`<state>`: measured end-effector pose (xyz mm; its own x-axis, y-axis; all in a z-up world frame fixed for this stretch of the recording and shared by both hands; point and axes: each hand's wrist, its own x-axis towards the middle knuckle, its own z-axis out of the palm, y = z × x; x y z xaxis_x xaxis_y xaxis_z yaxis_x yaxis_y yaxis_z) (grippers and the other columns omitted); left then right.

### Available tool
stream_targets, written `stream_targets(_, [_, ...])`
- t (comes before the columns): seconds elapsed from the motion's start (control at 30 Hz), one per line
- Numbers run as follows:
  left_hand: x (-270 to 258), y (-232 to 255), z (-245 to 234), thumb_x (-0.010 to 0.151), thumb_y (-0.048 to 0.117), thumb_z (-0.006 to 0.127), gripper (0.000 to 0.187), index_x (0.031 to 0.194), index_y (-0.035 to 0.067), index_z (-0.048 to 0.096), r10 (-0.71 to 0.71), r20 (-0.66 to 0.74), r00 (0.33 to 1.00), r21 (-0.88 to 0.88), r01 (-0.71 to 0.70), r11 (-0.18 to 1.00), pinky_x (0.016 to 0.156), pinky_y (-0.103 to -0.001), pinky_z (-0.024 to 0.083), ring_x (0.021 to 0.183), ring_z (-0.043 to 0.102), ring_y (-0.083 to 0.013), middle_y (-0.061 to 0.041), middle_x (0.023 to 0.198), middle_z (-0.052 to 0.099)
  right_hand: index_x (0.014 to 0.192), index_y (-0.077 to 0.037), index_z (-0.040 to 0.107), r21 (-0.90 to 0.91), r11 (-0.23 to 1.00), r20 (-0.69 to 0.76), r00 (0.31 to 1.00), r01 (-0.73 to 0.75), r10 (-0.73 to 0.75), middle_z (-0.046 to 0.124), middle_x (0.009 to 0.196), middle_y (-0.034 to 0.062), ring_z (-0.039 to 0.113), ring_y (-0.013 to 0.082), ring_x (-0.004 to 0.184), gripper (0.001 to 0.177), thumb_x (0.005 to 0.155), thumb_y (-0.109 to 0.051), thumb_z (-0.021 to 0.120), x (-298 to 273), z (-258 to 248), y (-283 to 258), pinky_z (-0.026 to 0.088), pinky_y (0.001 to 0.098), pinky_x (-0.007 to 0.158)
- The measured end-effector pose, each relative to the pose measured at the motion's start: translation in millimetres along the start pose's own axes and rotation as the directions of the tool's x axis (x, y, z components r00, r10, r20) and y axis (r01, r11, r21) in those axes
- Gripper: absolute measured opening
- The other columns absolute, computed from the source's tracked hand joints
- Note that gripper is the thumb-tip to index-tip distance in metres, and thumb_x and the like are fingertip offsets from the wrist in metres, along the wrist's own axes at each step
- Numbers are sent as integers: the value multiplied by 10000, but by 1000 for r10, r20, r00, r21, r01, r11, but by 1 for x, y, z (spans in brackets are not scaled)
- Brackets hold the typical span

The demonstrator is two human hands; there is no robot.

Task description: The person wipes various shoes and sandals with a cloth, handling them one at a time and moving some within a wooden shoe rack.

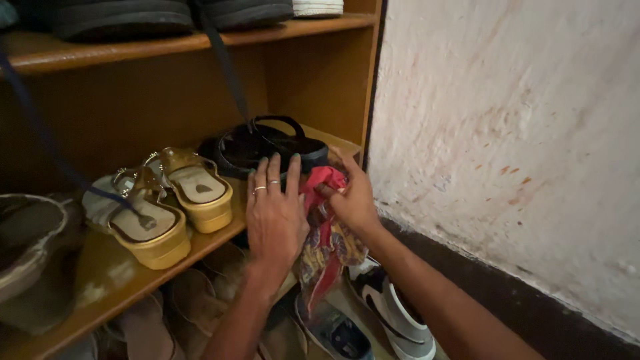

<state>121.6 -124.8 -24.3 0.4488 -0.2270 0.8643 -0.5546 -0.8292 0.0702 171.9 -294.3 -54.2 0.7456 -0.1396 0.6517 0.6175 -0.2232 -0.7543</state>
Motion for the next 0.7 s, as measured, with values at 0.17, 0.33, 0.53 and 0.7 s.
stream_targets(0.17, [-3,11,4,848,163,696,648,1454,46,500,-37,26,999,6,37,999,1190,-544,276,1396,393,-435,-249,1495,450,1314,13,625,87,988,86,989,-124,117,740,1082,88,707,155,983,499,830,100,711,13,-27,-4,604,293,870])
stream_targets(0.33, [-4,33,7,849,180,700,613,1412,31,510,-11,5,1000,-31,11,999,1204,-573,222,1409,355,-465,-273,1498,427,1142,30,682,146,966,134,972,-214,195,741,989,63,700,119,856,329,821,97,651,11,-45,-33,581,269,765])
stream_targets(0.53, [-4,67,-8,631,84,719,826,1391,-85,442,-13,40,999,-161,19,987,1204,-589,199,1423,337,-459,-284,1478,429,991,31,714,117,980,112,983,-161,148,728,880,47,661,97,763,161,846,54,647,-1,-46,-74,547,253,702])
stream_targets(0.7, [-8,79,-10,746,-8,670,759,1465,-19,428,-205,57,977,-500,206,842,1118,-525,342,1329,442,-461,-279,1446,475,964,31,719,212,939,30,962,-270,270,722,841,61,643,123,711,139,839,43,659,-12,-38,-108,535,278,657])
